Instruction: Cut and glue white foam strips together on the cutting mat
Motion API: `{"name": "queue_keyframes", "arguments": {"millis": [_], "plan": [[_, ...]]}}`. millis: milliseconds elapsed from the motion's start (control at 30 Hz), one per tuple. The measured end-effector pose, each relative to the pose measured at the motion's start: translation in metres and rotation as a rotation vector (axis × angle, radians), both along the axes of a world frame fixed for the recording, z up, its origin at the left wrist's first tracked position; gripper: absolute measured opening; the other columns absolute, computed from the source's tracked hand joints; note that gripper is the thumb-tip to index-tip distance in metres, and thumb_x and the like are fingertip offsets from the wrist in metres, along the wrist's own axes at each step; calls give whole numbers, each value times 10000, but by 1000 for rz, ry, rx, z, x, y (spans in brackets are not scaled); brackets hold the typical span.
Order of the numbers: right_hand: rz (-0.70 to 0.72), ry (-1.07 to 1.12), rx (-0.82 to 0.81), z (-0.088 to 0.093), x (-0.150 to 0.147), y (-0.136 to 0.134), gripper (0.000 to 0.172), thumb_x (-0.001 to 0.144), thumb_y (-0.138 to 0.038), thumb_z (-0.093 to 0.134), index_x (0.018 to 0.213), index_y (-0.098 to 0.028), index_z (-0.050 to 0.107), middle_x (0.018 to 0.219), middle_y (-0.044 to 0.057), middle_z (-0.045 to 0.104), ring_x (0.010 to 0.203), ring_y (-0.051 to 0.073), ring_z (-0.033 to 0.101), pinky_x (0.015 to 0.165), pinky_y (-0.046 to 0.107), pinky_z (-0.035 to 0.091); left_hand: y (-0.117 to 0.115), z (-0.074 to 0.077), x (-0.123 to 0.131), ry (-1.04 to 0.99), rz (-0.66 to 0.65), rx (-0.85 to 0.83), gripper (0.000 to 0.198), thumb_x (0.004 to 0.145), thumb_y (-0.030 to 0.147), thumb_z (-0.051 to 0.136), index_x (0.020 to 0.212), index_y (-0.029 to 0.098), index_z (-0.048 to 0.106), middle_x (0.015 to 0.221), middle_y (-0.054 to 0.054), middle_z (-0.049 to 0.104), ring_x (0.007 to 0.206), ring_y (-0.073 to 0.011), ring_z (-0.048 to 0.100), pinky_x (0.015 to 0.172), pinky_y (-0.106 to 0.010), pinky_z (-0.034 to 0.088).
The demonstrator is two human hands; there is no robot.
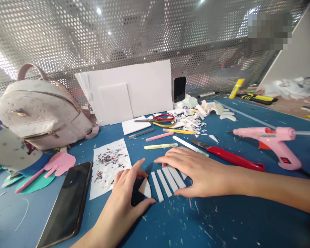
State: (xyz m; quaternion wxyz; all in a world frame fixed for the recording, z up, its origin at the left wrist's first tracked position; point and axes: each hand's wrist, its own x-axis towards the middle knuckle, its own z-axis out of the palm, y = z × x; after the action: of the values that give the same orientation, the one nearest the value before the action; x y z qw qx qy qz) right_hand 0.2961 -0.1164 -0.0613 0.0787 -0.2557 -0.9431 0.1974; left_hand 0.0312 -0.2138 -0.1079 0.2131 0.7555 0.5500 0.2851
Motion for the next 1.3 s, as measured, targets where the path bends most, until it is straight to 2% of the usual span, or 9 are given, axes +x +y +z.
{"name": "queue_keyframes", "arguments": {"millis": [133,233,333,567,867,1033,1167,1300], "plan": [[6,4,-4,0,2,1,816,788,-452,833,1494,-214,499,1400,142,601,1318,351,501,1124,526,416,1,3,0,7,-9,-12,862,924,223,706,1557,485,182,1249,-30,607,1209,-285,533,1099,-556,396],[-7,-33,-26,4,6,2,881,777,-500,834,1532,-229,467,1488,140,549,1405,370,433,1176,554,360,1,3,0,4,-8,-31,889,915,217,718,1541,527,169,1249,-6,609,1203,-273,530,1093,-539,408],[-38,-80,-40,10,9,5,902,763,-466,837,1548,-229,461,1537,138,507,1464,381,374,1210,561,314,1,0,1,-17,13,-24,889,901,218,731,1536,540,198,1245,12,611,1204,-264,520,1104,-522,401],[-58,-98,-34,14,8,6,852,760,-422,835,1517,-213,506,1503,134,547,1434,375,428,1215,552,319,0,-2,0,-39,25,-36,867,903,244,729,1535,544,217,1259,20,599,1220,-264,498,1127,-526,375],[-71,-141,-5,20,16,9,865,780,-471,808,1543,-236,476,1552,133,516,1463,402,402,1188,564,350,1,3,1,-5,1,-37,886,905,224,727,1524,551,184,1249,15,607,1215,-269,519,1114,-541,395],[-94,-142,-54,24,20,15,809,771,-341,798,1523,-267,509,1394,101,645,1365,384,507,1129,530,408,0,2,0,-1,0,-35,893,896,224,743,1526,541,195,1246,6,605,1211,-276,520,1116,-566,390],[-121,-154,-103,25,21,18,773,782,-327,777,1510,-276,523,1261,82,686,1259,358,571,1071,501,448,0,3,0,-9,0,-40,884,904,232,734,1528,543,190,1254,8,602,1222,-275,512,1124,-580,381],[-126,-151,-104,26,19,16,775,776,-364,791,1498,-279,524,1363,87,639,1352,374,502,1115,516,403,0,3,0,-21,-2,-44,884,900,230,741,1522,552,202,1242,13,610,1226,-271,523,1117,-560,390]]}}
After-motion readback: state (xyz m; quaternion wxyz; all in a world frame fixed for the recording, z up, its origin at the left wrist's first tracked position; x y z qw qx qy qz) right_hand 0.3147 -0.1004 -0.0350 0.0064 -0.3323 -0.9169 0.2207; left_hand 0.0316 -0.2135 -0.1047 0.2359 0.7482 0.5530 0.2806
